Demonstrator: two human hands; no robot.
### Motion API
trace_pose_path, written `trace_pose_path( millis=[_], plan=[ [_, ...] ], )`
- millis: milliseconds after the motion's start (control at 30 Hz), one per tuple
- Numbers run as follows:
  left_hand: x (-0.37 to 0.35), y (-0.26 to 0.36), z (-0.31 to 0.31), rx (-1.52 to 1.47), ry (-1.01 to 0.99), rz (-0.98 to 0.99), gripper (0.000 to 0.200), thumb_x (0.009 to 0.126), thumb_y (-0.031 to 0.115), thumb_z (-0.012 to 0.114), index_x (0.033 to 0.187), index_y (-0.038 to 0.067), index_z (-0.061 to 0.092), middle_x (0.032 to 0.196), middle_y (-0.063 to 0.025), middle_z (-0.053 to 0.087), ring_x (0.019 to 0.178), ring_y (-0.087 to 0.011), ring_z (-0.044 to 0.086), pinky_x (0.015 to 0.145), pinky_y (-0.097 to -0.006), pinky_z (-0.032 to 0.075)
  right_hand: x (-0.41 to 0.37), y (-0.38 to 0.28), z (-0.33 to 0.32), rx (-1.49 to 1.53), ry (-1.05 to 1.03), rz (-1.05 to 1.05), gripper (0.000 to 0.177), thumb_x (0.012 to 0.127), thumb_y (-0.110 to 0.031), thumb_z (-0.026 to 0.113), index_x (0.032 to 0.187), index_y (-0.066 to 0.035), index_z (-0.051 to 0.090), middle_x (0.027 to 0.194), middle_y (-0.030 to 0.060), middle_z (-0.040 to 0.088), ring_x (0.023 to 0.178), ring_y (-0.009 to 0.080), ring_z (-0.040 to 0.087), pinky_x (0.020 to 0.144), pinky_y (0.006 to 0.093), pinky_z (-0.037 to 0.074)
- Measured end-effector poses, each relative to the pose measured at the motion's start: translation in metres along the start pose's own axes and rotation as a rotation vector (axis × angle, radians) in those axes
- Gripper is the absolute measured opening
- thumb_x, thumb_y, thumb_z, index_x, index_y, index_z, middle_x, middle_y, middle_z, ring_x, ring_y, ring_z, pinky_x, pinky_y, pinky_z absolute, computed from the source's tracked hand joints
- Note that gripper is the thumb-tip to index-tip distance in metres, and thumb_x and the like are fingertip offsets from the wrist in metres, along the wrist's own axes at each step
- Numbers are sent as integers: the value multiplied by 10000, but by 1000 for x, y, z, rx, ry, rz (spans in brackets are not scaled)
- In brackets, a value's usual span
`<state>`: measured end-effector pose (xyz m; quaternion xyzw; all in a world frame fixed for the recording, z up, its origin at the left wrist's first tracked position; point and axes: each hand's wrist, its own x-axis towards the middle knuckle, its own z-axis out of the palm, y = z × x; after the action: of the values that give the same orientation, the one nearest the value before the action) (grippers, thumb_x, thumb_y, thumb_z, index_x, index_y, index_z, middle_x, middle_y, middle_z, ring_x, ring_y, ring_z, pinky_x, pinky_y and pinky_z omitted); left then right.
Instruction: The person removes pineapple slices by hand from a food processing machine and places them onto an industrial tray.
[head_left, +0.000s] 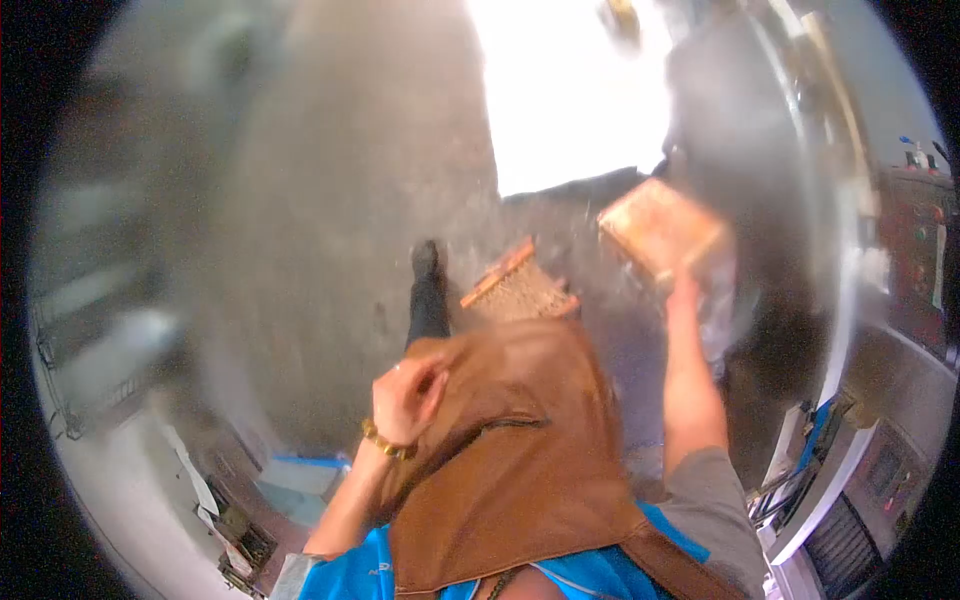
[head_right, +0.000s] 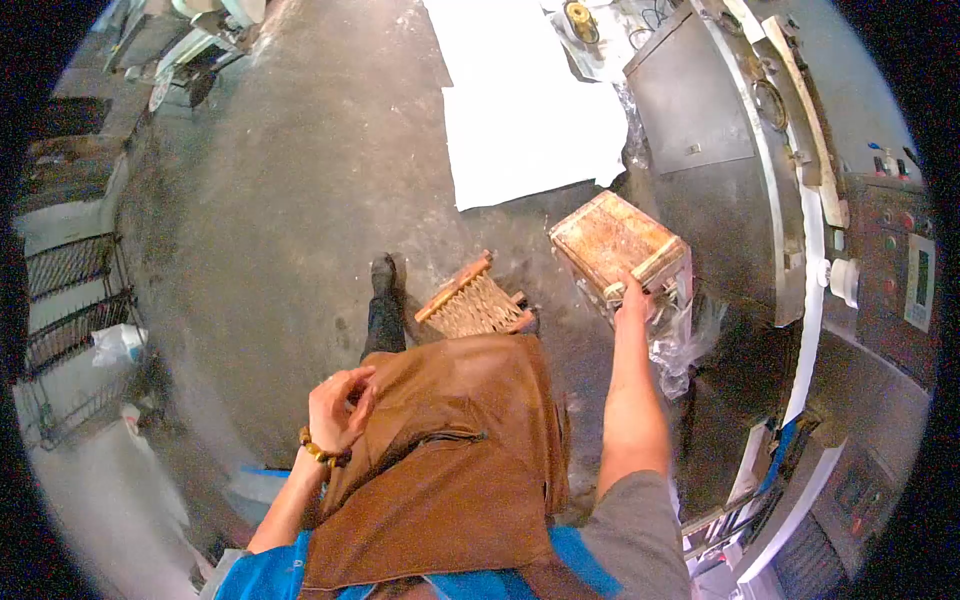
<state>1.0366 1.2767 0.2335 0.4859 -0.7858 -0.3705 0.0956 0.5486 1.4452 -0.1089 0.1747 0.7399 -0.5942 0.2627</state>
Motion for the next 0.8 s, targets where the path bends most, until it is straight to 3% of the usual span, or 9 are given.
trace_pose_path(
  millis=[200,367,567,633,700,767,800],
  plan=[
    [51,-11,8,-38,-58,-29,214,818,111,681,1022,51,662,825,-127,663,720,-258,650,660,-318,514,-8,-51,38,74,-47,66,555,632,-45,796,1136,51,586,1059,122,634,873,241,635,747,366,520],
    [86,-63,-26,-79,-133,-28,221,819,143,679,1019,53,664,831,-117,669,749,-267,658,680,-338,521,-24,-85,124,35,25,97,504,640,-41,789,1091,74,595,1044,116,638,860,245,636,740,366,522],
    [120,-116,-49,-69,-19,-83,231,817,153,675,1024,53,662,830,-120,669,751,-267,658,680,-342,525,-53,-105,207,80,10,-38,514,599,-29,808,1051,92,595,1037,129,629,845,250,636,740,368,530],
    [141,-155,-29,-71,39,-56,230,813,150,671,1025,61,662,840,-117,669,744,-268,655,683,-341,525,-46,-102,226,81,3,-47,501,597,-31,807,1037,89,598,1031,130,628,835,256,638,743,367,534],
    [168,-193,-3,-95,-18,-241,253,808,189,673,1031,70,657,845,-109,670,737,-277,653,683,-344,525,-24,-90,241,-16,85,29,506,595,-41,811,1031,96,595,1025,125,628,845,259,635,759,362,531],
    [193,-245,62,-73,-49,-301,305,795,260,682,1036,75,652,868,-100,662,779,-280,647,709,-359,522,-15,-74,244,6,1,52,501,607,-48,805,1042,86,596,1029,116,629,863,257,628,781,367,524],
    [199,-266,95,20,-84,-240,392,772,329,696,1068,78,640,923,-98,648,880,-276,632,769,-382,509,-2,-66,237,-20,-76,119,459,650,-69,787,1061,37,612,1041,97,630,908,249,616,822,367,508]
  ],
)
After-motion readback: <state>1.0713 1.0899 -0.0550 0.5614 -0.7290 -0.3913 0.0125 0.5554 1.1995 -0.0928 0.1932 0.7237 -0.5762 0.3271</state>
